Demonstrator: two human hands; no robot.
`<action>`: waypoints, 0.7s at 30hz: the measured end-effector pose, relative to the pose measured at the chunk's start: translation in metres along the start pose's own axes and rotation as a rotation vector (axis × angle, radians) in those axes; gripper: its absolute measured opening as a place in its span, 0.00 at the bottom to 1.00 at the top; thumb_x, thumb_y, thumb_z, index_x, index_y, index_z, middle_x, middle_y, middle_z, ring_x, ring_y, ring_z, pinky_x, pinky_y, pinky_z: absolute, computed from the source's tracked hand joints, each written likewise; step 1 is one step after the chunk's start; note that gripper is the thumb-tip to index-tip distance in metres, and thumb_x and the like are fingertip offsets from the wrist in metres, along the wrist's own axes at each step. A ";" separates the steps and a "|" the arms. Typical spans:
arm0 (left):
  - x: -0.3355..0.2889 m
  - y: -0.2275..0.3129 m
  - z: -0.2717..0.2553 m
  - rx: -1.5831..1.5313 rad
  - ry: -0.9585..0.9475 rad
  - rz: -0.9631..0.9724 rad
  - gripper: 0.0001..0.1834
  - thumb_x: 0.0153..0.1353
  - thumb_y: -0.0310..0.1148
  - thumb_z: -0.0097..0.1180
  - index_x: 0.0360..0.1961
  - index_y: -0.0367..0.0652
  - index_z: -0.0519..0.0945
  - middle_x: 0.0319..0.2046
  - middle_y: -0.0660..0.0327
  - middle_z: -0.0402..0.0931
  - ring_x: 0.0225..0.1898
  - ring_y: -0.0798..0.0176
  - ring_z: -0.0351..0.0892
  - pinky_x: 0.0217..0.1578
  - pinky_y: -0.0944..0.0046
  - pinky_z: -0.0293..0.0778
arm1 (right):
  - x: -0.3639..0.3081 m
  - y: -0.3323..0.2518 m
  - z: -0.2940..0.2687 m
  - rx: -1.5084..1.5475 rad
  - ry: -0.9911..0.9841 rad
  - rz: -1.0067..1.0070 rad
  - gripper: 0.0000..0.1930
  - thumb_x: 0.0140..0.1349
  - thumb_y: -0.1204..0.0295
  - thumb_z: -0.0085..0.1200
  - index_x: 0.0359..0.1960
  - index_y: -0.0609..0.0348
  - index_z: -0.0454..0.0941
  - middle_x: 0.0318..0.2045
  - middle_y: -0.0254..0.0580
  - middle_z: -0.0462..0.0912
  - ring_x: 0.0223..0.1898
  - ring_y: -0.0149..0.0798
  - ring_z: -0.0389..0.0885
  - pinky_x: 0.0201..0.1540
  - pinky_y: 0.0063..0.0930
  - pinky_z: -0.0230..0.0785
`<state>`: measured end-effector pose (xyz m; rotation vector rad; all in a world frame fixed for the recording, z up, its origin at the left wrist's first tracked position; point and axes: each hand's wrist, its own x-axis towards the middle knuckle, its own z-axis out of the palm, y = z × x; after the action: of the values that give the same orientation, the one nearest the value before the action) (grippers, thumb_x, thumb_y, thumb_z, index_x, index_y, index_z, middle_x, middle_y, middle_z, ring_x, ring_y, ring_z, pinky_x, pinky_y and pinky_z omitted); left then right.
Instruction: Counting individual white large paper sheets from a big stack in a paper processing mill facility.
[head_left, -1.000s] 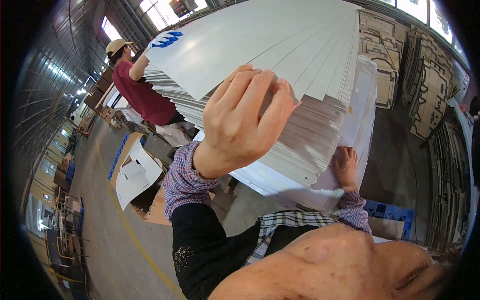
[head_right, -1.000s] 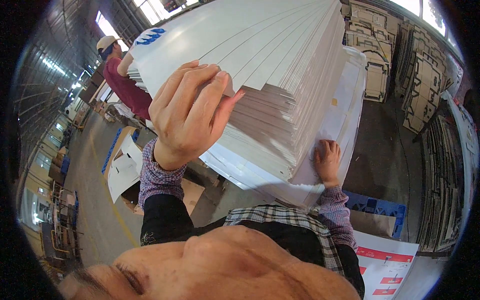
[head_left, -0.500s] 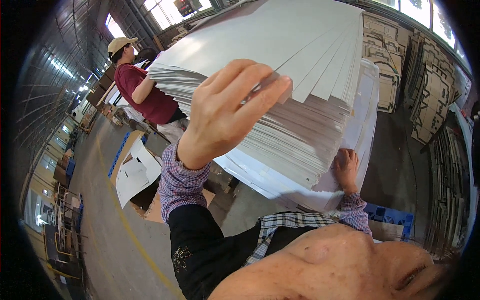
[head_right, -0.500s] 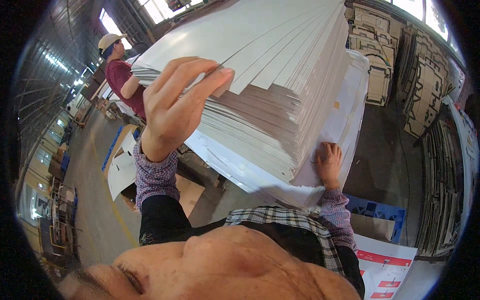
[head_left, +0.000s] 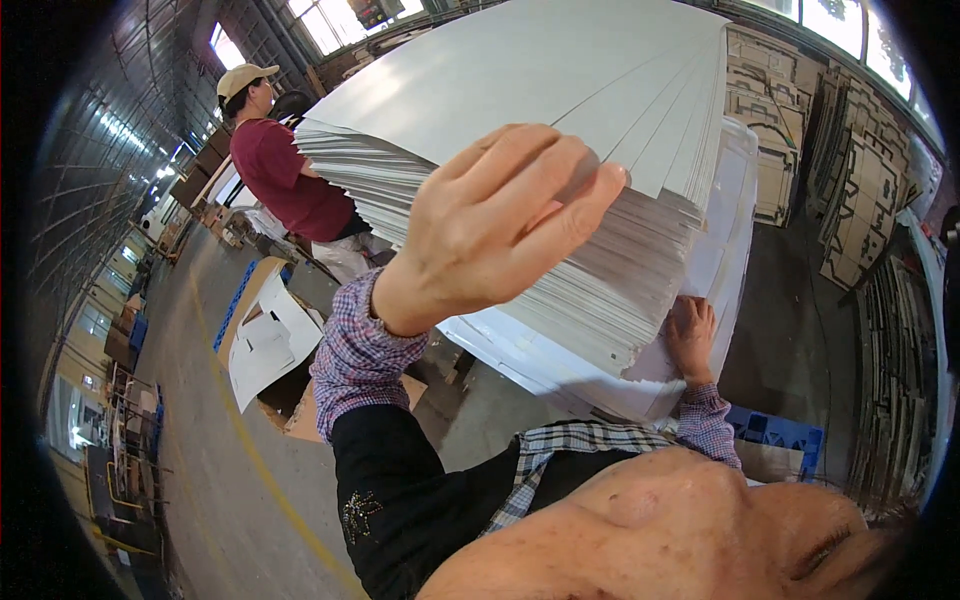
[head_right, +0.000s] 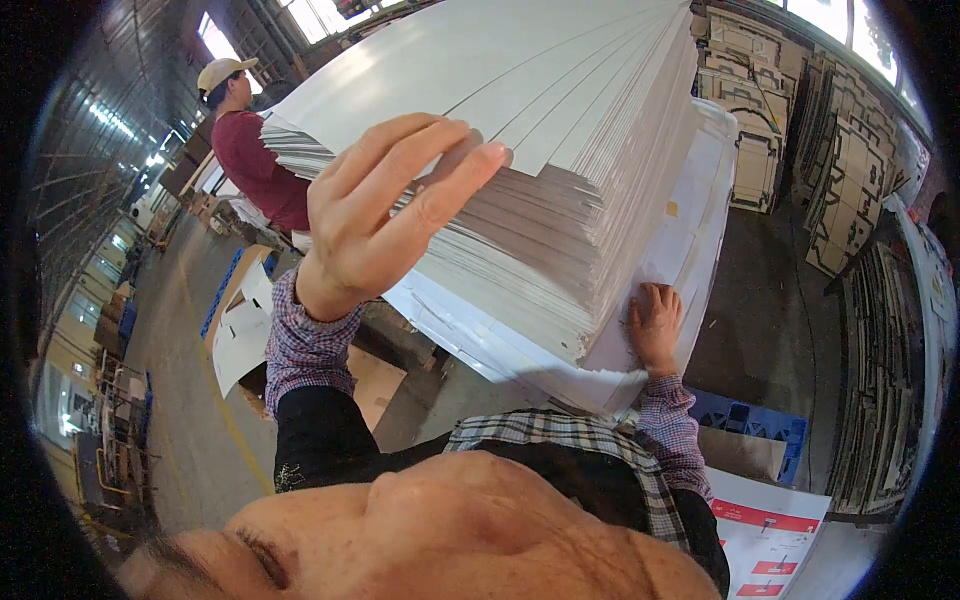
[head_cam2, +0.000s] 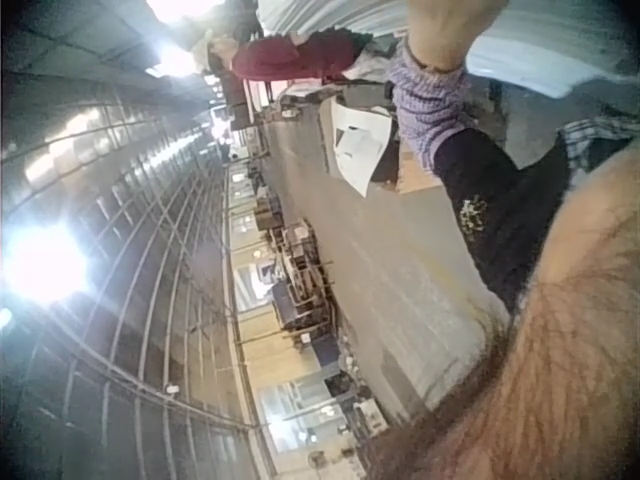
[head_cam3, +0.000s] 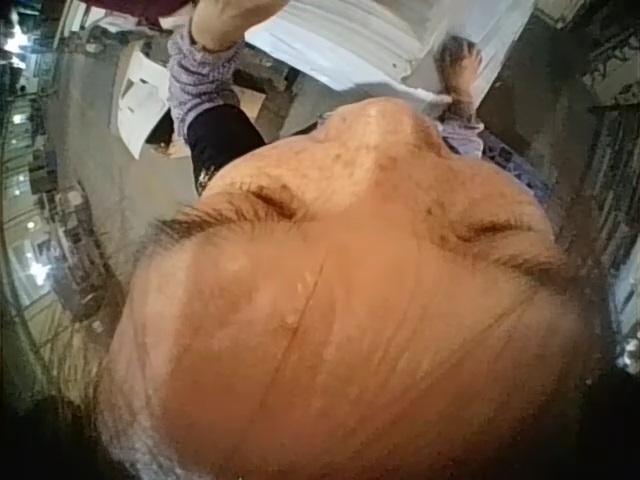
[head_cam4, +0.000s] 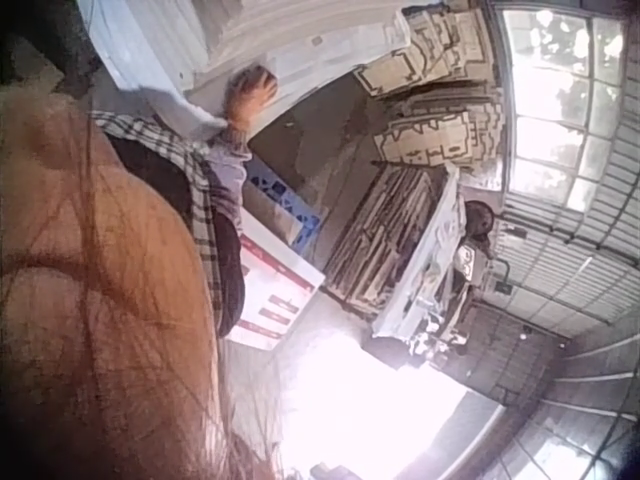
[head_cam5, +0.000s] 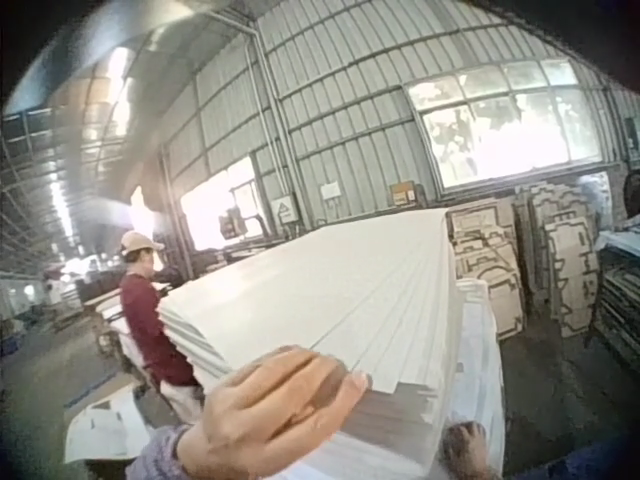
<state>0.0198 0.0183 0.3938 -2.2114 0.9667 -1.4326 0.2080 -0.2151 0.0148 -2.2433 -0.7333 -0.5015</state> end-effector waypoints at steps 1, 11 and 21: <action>-0.001 0.000 0.005 -0.002 -0.003 -0.003 0.16 0.43 0.18 0.68 0.37 0.33 0.82 0.35 0.53 0.82 0.37 0.52 0.84 0.33 0.63 0.80 | -0.001 0.001 0.001 0.001 -0.004 0.001 0.19 0.58 0.72 0.60 0.53 0.57 0.77 0.49 0.49 0.76 0.54 0.55 0.72 0.63 0.47 0.60; -0.007 0.002 0.010 0.005 0.095 -0.123 0.15 0.42 0.17 0.70 0.34 0.32 0.81 0.33 0.52 0.82 0.34 0.52 0.84 0.29 0.62 0.80 | 0.000 0.005 0.003 0.002 0.007 -0.012 0.20 0.57 0.71 0.60 0.52 0.57 0.77 0.49 0.48 0.76 0.56 0.55 0.71 0.63 0.48 0.60; 0.002 0.022 0.031 0.083 0.193 -0.132 0.09 0.48 0.30 0.62 0.32 0.40 0.80 0.29 0.61 0.75 0.32 0.60 0.77 0.30 0.64 0.76 | -0.005 0.034 0.018 -0.038 -0.033 -0.072 0.23 0.55 0.74 0.58 0.55 0.62 0.74 0.51 0.52 0.75 0.56 0.58 0.71 0.61 0.50 0.62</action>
<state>0.0399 -0.0019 0.3684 -2.1416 0.8160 -1.7395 0.2281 -0.2229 -0.0172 -2.2717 -0.8306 -0.5189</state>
